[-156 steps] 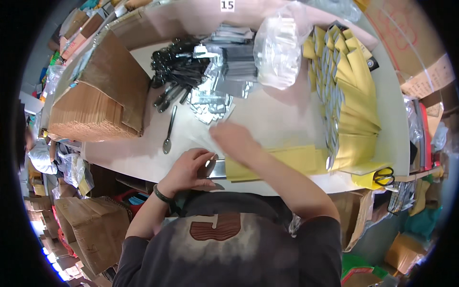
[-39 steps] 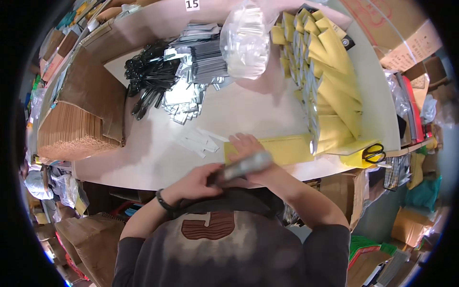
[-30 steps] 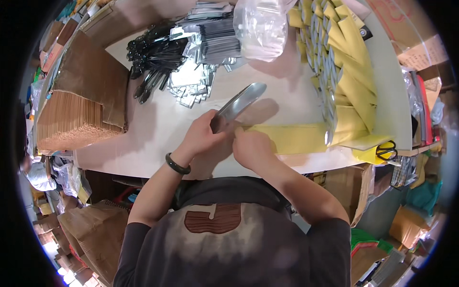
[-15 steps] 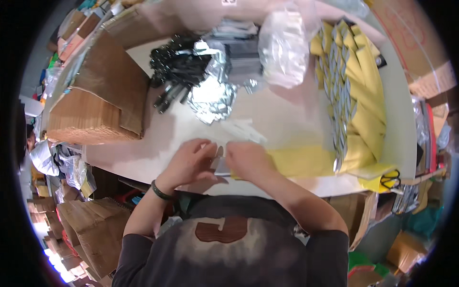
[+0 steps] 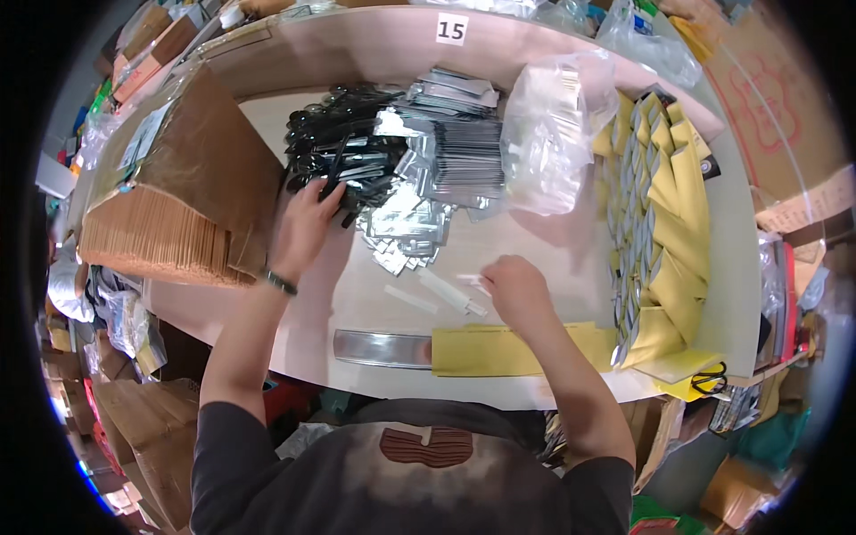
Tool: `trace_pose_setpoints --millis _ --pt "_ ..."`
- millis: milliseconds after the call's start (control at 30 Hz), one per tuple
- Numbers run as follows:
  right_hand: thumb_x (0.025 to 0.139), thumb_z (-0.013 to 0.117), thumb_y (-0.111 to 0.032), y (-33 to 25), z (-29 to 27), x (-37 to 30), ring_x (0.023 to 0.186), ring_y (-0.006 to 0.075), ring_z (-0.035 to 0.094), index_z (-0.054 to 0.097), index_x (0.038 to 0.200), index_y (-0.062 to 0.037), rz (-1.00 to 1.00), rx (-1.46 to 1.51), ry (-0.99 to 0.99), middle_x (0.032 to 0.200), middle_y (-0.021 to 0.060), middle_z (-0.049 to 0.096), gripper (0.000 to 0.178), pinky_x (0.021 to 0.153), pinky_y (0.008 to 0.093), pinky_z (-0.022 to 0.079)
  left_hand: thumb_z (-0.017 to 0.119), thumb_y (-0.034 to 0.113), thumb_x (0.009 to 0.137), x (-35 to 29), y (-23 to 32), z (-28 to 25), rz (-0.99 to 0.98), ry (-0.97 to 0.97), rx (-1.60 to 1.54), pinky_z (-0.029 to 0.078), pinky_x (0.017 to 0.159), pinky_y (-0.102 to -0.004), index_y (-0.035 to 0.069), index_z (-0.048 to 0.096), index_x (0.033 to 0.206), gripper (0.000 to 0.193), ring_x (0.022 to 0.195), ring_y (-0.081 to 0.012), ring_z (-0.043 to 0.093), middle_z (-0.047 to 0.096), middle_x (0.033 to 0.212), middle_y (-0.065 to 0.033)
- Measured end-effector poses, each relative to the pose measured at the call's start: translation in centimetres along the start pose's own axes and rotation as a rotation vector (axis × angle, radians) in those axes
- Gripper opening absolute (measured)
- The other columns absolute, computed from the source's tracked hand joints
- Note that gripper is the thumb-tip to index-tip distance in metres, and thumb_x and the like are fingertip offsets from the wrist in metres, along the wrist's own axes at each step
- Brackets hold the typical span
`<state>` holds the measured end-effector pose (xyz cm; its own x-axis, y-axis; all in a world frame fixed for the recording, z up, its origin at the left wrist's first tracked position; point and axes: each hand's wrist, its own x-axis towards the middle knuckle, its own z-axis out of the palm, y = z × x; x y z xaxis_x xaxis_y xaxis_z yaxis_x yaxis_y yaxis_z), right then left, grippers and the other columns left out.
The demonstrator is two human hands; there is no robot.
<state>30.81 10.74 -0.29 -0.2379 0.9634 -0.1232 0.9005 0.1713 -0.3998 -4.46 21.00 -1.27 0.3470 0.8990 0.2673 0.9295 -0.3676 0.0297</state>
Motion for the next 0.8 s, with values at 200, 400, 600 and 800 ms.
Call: trace_pose_setpoints --millis 200,400,600,800 --pt "0.083 0.067 -0.012 -6.4 3.6 7.8 0.113 0.0355 0.056 0.072 0.090 -0.0033 -0.392 0.231 0.296 0.114 0.0170 0.063 0.012 0.099 0.0455 0.044 0.057 0.003 0.083 -4.6 -1.3 -0.4 0.016 0.047 -0.059 0.051 0.088 -0.0403 0.008 0.064 0.123 0.041 0.106 -0.0315 0.060 0.063 0.117 -0.0102" --pt "0.077 0.071 -0.013 -6.4 4.5 8.8 0.129 0.0310 0.046 0.074 0.082 -0.0065 -0.536 -0.228 0.099 0.123 0.0132 0.058 0.009 0.110 0.0497 0.034 0.060 0.001 0.086 -6.3 0.2 -3.1 -0.166 0.023 -0.320 0.053 0.079 -0.0404 0.010 0.066 0.106 0.023 0.094 -0.0312 0.066 0.068 0.102 -0.0117" --pt "0.070 0.074 -0.009 -7.2 3.8 11.3 0.108 0.0308 0.055 0.074 0.075 -0.0074 -0.652 -0.229 -0.010 0.111 0.0088 0.061 0.006 0.100 0.0454 0.043 0.066 0.005 0.088 -7.4 1.8 -2.4 -0.414 0.091 -0.378 0.053 0.076 -0.0417 0.013 0.063 0.114 0.028 0.089 -0.0331 0.067 0.070 0.099 -0.0136" --pt "0.074 0.071 -0.009 -9.6 6.4 1.4 0.085 0.0367 0.060 0.070 0.106 -0.0067 -0.162 0.422 -0.058 0.108 0.0137 0.062 0.032 0.077 0.0360 0.052 0.068 0.012 0.093 -12.8 2.1 -3.2 -0.463 0.256 -0.719 0.050 0.068 -0.0302 0.005 0.069 0.110 0.019 0.074 -0.0171 0.065 0.069 0.083 -0.0089"
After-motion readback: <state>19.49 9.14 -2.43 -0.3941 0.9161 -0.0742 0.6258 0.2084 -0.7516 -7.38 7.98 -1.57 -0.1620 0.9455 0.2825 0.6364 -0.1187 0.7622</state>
